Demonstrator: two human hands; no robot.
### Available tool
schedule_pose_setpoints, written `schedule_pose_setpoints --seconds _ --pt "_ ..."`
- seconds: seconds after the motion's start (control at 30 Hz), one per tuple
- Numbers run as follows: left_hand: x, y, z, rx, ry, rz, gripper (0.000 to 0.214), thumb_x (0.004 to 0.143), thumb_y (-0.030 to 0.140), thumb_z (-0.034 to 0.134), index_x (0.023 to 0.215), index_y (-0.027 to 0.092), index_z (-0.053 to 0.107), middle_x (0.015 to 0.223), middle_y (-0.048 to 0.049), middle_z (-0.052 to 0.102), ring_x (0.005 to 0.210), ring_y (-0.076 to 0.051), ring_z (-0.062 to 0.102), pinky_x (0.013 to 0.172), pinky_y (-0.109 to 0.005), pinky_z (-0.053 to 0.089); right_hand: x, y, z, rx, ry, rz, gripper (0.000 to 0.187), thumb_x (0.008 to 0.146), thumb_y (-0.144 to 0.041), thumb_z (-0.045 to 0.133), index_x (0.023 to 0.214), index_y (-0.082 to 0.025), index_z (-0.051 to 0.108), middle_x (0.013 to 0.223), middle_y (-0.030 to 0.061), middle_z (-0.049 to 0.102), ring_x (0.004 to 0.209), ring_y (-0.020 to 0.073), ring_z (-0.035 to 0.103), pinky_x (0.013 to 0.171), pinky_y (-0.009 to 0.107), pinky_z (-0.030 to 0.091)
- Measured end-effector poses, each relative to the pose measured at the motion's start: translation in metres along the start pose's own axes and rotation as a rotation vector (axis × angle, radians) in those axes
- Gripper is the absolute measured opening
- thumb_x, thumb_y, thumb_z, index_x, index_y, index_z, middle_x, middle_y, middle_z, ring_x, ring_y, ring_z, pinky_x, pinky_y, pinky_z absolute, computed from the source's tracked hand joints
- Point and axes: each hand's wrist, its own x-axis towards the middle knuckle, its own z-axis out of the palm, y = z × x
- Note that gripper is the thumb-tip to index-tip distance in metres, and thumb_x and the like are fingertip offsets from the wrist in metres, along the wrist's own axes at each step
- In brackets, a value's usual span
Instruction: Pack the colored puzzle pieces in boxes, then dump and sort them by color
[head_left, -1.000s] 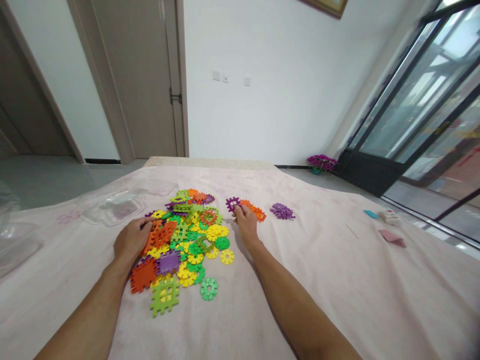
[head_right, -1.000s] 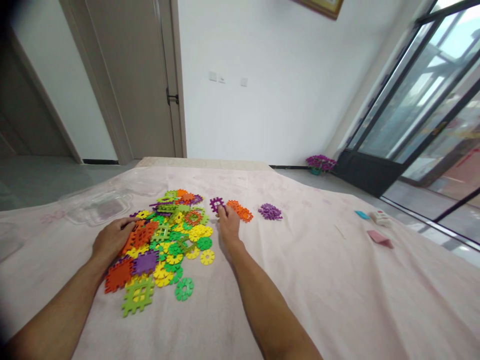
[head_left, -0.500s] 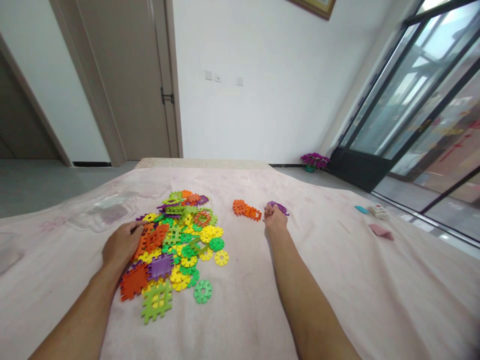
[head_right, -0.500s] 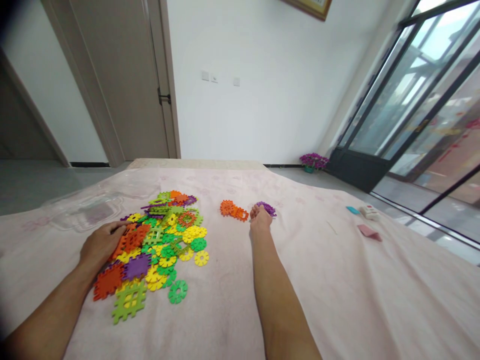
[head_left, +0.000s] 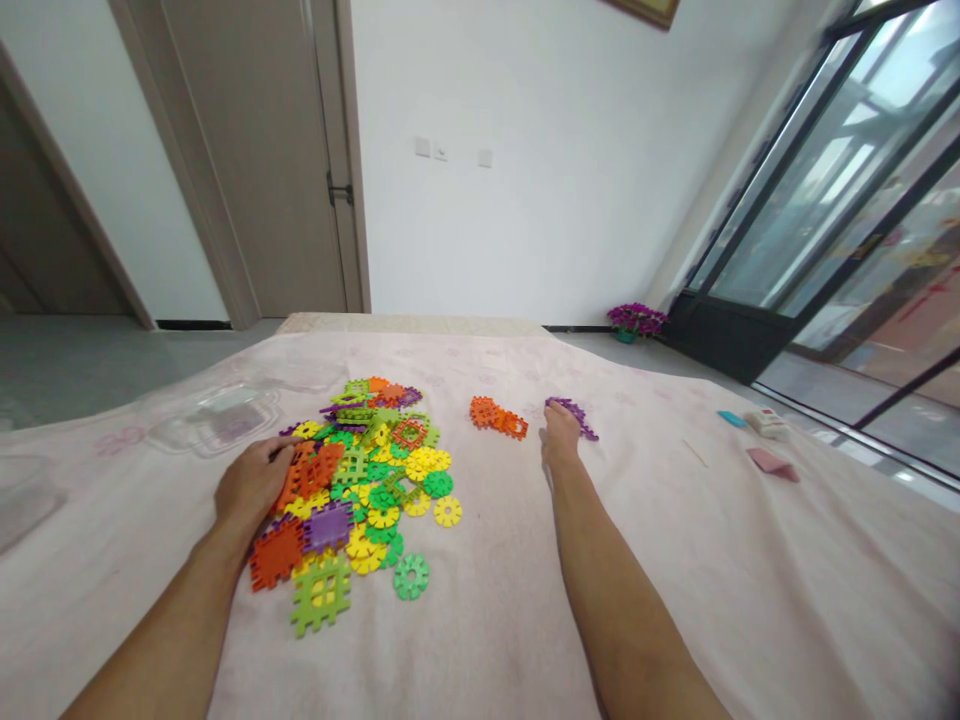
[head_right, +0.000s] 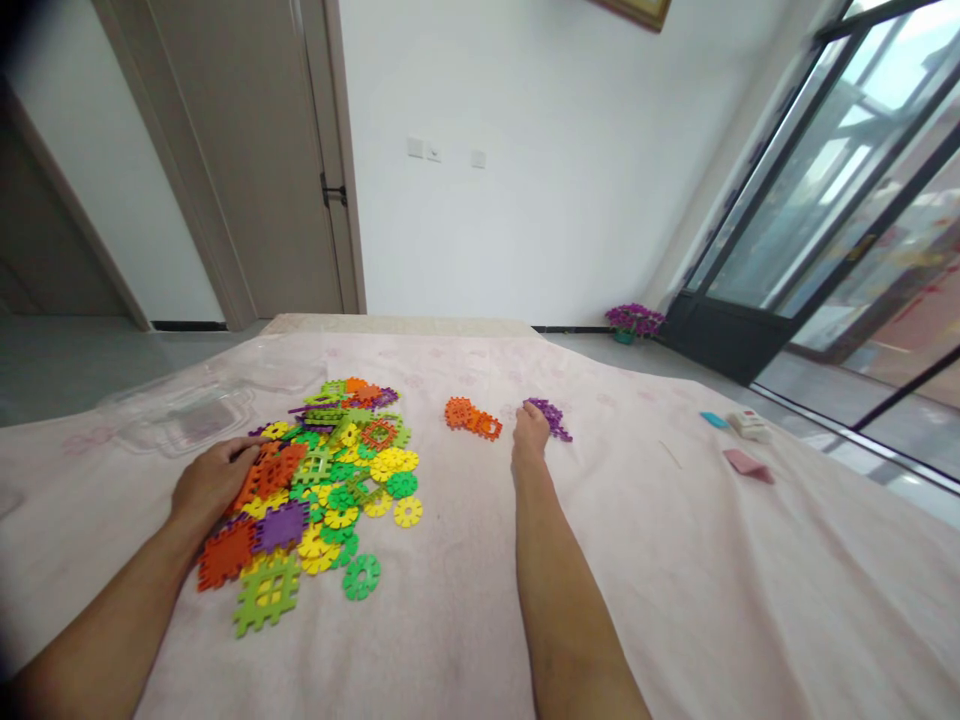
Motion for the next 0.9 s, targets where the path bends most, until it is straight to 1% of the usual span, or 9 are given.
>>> schedule_pose_setpoints --seconds 0.1,0.2,0.3,0.4,0.5,0.57,0.67,0.83,0.9 --pt "-0.002 0.002 -0.001 -0.010 0.006 -0.002 0.045 0.094 0.046 0.044 0.121 0.028 0.076 0.134 -0.0078 0.069 0.118 -0.033 0.064 0.097 -0.044 0.050 -0.008 -0.006 0.003 -0.005 0.007 0.026 0.040 0.068 -0.031 0.061 0.103 -0.014 0.071 0.108 0.0117 0.074 0.104 0.0231 0.067 0.089 0.036 0.055" --pt "-0.003 0.003 -0.003 -0.018 0.004 0.000 0.046 0.094 0.046 0.044 0.122 0.028 0.075 0.134 -0.0078 0.069 0.120 -0.033 0.063 0.098 -0.044 0.050 -0.031 -0.023 0.019 0.041 -0.116 0.016 0.041 0.073 -0.034 0.060 0.107 -0.014 0.073 0.106 0.0112 0.075 0.086 0.0193 0.070 0.076 0.032 0.057" --pt "-0.003 0.003 -0.003 -0.034 -0.003 -0.007 0.047 0.094 0.046 0.043 0.123 0.027 0.075 0.134 -0.0085 0.069 0.120 -0.033 0.063 0.099 -0.044 0.049 -0.062 -0.043 0.038 0.043 -0.452 -0.031 0.034 0.075 -0.036 0.065 0.102 -0.016 0.075 0.089 0.0058 0.076 0.067 0.0150 0.066 0.061 0.026 0.052" --pt "-0.003 0.002 -0.003 -0.040 -0.005 0.001 0.046 0.094 0.047 0.043 0.121 0.027 0.075 0.134 -0.0086 0.068 0.120 -0.033 0.063 0.099 -0.044 0.049 -0.092 -0.059 0.049 -0.141 -0.818 -0.095 0.018 0.078 -0.033 0.069 0.083 -0.018 0.076 0.068 0.0008 0.070 0.057 0.0131 0.061 0.053 0.022 0.044" --pt "-0.002 0.000 -0.002 -0.040 0.007 0.007 0.046 0.094 0.047 0.044 0.120 0.027 0.076 0.135 -0.0085 0.068 0.120 -0.034 0.063 0.098 -0.044 0.050 -0.112 -0.069 0.051 -0.365 -1.017 -0.225 0.013 0.078 -0.032 0.074 0.075 -0.020 0.076 0.066 -0.0005 0.069 0.059 0.0127 0.060 0.056 0.022 0.041" --pt "-0.002 0.000 -0.001 -0.038 0.014 0.016 0.045 0.094 0.047 0.044 0.119 0.027 0.076 0.135 -0.0085 0.068 0.120 -0.034 0.063 0.097 -0.044 0.050 -0.119 -0.074 0.051 -0.499 -1.066 -0.311 0.013 0.073 -0.032 0.081 0.079 -0.022 0.077 0.072 -0.0011 0.071 0.063 0.0130 0.060 0.059 0.023 0.040" --pt "-0.001 0.000 -0.001 -0.031 0.011 0.026 0.046 0.094 0.046 0.044 0.120 0.027 0.076 0.135 -0.0085 0.068 0.119 -0.034 0.063 0.096 -0.045 0.050 -0.124 -0.078 0.051 -0.616 -1.066 -0.384 0.023 0.066 -0.030 0.087 0.083 -0.022 0.075 0.080 -0.0015 0.071 0.069 0.0132 0.059 0.061 0.023 0.038" --pt "-0.003 0.001 -0.002 -0.042 0.016 0.025 0.046 0.093 0.046 0.045 0.120 0.027 0.076 0.134 -0.0087 0.068 0.116 -0.034 0.064 0.094 -0.044 0.051 -0.129 -0.081 0.053 -0.615 -1.074 -0.313 0.032 0.065 -0.026 0.087 0.091 -0.021 0.070 0.079 -0.0041 0.067 0.069 0.0119 0.056 0.061 0.022 0.035" --pt "-0.003 0.002 -0.002 -0.042 0.015 0.023 0.046 0.093 0.047 0.044 0.121 0.027 0.076 0.135 -0.0082 0.068 0.117 -0.034 0.064 0.095 -0.044 0.050 -0.130 -0.079 0.053 -0.571 -1.066 -0.276 0.031 0.067 -0.025 0.085 0.092 -0.021 0.069 0.078 -0.0051 0.066 0.068 0.0113 0.056 0.061 0.022 0.035"
